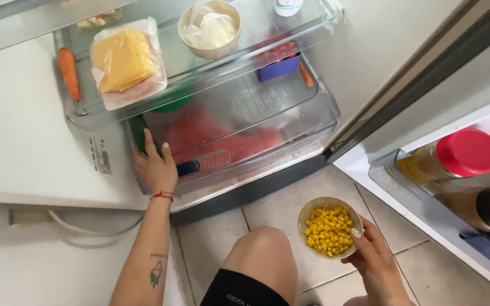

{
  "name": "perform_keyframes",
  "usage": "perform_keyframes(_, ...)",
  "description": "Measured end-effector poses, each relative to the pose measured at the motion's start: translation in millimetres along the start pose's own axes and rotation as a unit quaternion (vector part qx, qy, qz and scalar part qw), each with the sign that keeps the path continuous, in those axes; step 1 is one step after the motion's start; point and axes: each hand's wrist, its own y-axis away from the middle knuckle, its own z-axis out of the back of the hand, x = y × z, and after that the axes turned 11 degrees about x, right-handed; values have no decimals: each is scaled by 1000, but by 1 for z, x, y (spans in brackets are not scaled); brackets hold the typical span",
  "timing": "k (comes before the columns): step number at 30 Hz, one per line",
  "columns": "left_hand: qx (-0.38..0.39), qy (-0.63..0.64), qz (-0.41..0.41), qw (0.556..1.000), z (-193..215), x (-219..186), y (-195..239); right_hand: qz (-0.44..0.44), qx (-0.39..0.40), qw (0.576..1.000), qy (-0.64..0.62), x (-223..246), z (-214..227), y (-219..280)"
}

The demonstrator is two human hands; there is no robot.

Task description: The person retrieves corn and a carrot from the refrigerator and places them on the counter. They then discard food scraps into a bin, wrap a white item in a plastic bag, and store it in a container inside the fridge. Finally, they wash a plate and add shredded carrots to it.

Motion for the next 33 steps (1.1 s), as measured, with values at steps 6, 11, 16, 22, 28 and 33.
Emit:
perform_keyframes(6,50,-171,-94,979,38,-52,2,-1,-15,1000,4,13,-18,22)
perform_keyframes(11,-19,-267,-272,924,23,-63,-40,-20,-12,1000,12,4,-7,6)
perform_keyframes(16,89,-384,-255,883,5,-41,-75,-37,-48,998,-18,18,-12,19)
perform_keyframes(22,47,-274,-295,914,-15,-104,-46,-14,9,999,-50,15,5,10)
perform_keyframes(28,100,-165,-390,900,-114,-188,-31,-33,1,994,-107,32,10,20)
perform_keyframes(33,243,-139,-433,857,-192,-268,-38,-96,-84,970,-206,25,21,27)
